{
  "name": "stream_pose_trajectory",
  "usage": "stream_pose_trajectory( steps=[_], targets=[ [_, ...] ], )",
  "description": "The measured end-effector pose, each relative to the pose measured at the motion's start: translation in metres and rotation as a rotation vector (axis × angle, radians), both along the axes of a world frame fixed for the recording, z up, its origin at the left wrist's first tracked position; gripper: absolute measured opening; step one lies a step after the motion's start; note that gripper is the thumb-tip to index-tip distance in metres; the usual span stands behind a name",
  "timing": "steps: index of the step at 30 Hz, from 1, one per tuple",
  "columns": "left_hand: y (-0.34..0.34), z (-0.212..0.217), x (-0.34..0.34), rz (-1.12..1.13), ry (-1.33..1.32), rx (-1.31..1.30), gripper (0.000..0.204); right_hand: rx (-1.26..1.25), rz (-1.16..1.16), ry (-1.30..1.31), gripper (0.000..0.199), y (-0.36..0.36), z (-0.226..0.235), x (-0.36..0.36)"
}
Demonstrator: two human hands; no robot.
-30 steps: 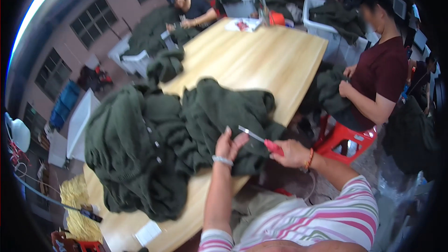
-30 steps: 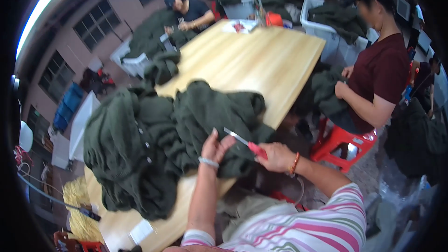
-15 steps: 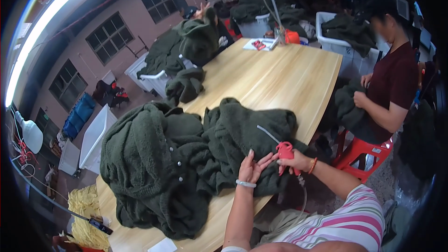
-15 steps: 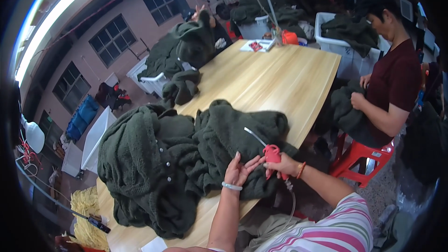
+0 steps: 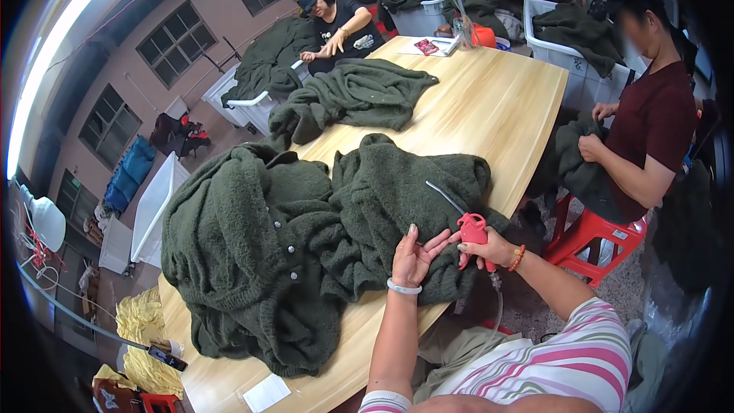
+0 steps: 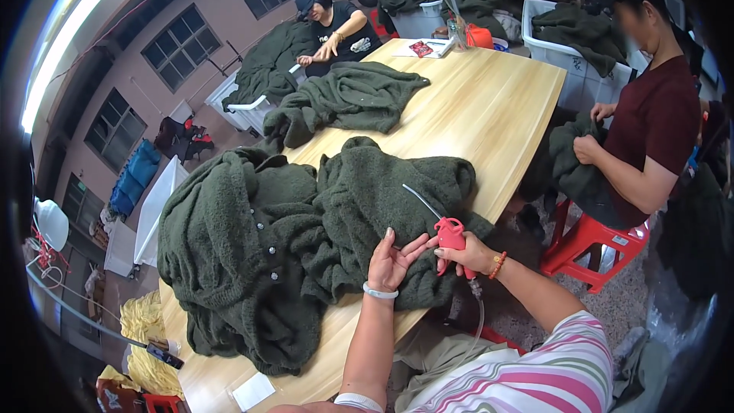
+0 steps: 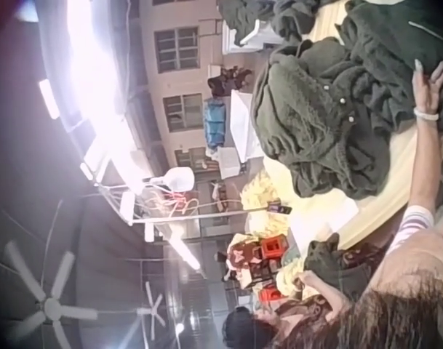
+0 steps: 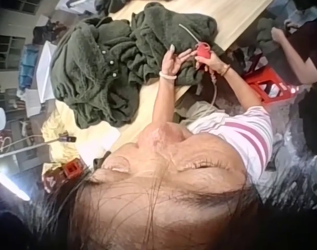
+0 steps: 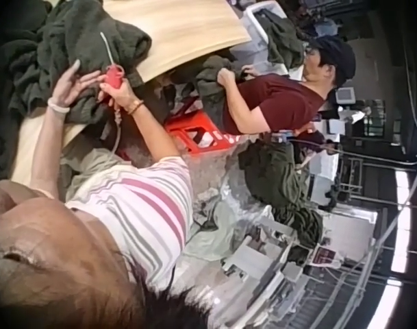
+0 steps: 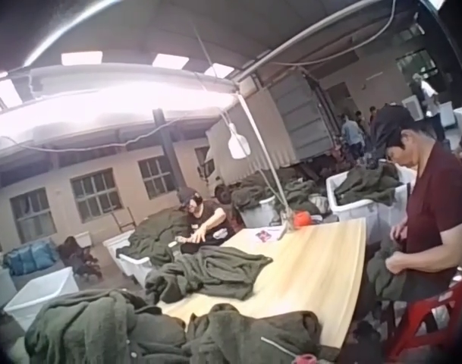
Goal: Trimming excess threads from green knit garments using a pair of scissors.
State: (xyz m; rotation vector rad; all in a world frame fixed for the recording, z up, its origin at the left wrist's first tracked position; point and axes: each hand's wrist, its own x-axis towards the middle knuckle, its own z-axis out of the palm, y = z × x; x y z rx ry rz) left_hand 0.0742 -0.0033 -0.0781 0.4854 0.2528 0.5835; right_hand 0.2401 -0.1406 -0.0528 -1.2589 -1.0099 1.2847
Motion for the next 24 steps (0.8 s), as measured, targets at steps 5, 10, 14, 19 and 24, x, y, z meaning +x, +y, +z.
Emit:
stream_pose_trajectory(
  steps=[5,10,14,19,24],
  targets=[
    [0.001,0.001,0.000,-0.011,0.038,0.036,0.023,0.013,-0.001,0.003,0.032,0.002,-0.002,0.000],
    [0.000,-0.007,-0.003,-0.044,0.013,0.062,0.028,0.016,-0.017,-0.010,0.031,-0.002,-0.004,-0.002],
    [0.000,-0.006,-0.003,-0.048,-0.010,0.089,0.021,0.015,-0.018,-0.007,0.032,-0.003,-0.002,-0.001],
    [0.001,-0.003,-0.004,-0.033,0.032,0.086,0.019,0.020,-0.011,-0.008,0.032,0.000,-0.003,-0.002],
    [0.002,-0.005,-0.007,-0.038,0.010,0.093,0.023,0.036,-0.026,-0.008,0.031,-0.003,-0.002,-0.001]
  ],
)
